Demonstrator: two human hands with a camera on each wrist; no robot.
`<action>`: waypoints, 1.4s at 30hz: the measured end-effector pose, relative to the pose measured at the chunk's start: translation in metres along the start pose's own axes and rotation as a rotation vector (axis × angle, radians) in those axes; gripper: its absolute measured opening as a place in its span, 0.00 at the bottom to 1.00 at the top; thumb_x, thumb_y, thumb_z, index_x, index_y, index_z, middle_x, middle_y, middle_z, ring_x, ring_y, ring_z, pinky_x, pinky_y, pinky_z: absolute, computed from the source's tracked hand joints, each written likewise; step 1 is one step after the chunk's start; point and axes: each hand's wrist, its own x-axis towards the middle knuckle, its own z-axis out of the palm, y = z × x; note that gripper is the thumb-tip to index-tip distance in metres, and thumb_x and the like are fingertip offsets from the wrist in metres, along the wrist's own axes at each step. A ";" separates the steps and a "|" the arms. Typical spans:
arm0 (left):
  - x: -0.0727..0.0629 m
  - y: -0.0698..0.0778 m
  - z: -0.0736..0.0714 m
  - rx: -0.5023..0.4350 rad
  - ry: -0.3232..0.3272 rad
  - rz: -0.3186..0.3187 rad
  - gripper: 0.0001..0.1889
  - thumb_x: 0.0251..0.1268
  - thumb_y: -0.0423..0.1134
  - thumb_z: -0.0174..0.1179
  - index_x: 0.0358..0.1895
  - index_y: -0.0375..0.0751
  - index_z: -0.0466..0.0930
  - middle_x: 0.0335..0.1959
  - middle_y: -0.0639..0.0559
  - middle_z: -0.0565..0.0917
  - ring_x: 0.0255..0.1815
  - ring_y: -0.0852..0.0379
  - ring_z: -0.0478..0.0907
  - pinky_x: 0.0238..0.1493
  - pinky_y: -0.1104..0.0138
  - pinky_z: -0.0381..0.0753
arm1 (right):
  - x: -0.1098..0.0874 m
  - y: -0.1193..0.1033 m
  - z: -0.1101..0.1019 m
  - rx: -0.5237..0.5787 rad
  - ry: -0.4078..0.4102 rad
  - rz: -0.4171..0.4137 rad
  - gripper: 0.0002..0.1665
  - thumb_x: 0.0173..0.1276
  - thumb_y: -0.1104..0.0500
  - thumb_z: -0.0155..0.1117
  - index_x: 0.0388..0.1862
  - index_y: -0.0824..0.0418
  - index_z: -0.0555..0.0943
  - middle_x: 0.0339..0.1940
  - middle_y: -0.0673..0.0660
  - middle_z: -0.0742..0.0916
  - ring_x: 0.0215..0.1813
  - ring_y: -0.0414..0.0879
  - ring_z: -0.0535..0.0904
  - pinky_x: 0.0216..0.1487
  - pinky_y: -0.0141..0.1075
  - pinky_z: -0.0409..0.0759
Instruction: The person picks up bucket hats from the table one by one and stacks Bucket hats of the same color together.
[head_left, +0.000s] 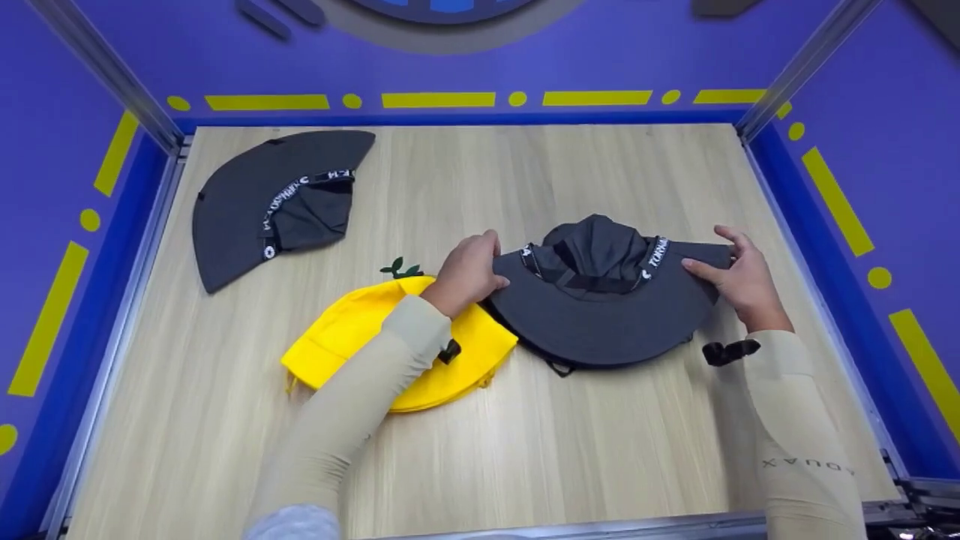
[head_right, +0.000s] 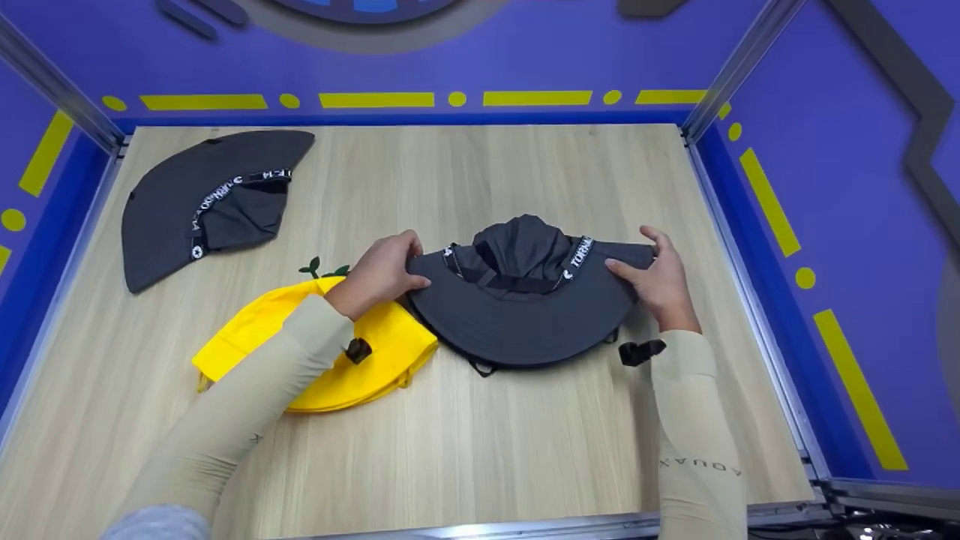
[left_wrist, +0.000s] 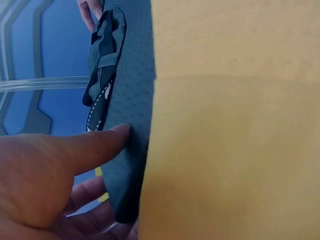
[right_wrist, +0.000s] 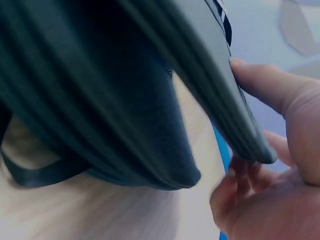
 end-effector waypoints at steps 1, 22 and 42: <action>0.000 0.000 0.001 0.035 -0.004 0.008 0.24 0.64 0.44 0.72 0.57 0.42 0.73 0.50 0.46 0.80 0.52 0.50 0.77 0.61 0.62 0.80 | 0.001 0.000 0.002 -0.047 0.004 -0.002 0.59 0.65 0.41 0.73 0.85 0.53 0.52 0.75 0.67 0.71 0.67 0.51 0.75 0.62 0.29 0.77; 0.004 -0.005 0.011 0.155 -0.025 0.035 0.26 0.66 0.45 0.71 0.61 0.36 0.76 0.53 0.41 0.82 0.56 0.45 0.80 0.63 0.57 0.80 | 0.006 0.004 0.030 -0.328 0.116 -0.098 0.41 0.72 0.46 0.67 0.73 0.71 0.68 0.72 0.77 0.70 0.72 0.73 0.61 0.73 0.61 0.55; -0.039 -0.013 -0.020 -0.067 0.084 0.071 0.25 0.71 0.50 0.65 0.68 0.48 0.74 0.62 0.46 0.77 0.61 0.46 0.72 0.65 0.58 0.77 | -0.058 -0.103 0.115 -0.652 -0.295 -0.332 0.60 0.55 0.32 0.78 0.83 0.37 0.58 0.87 0.61 0.39 0.80 0.82 0.31 0.70 0.82 0.41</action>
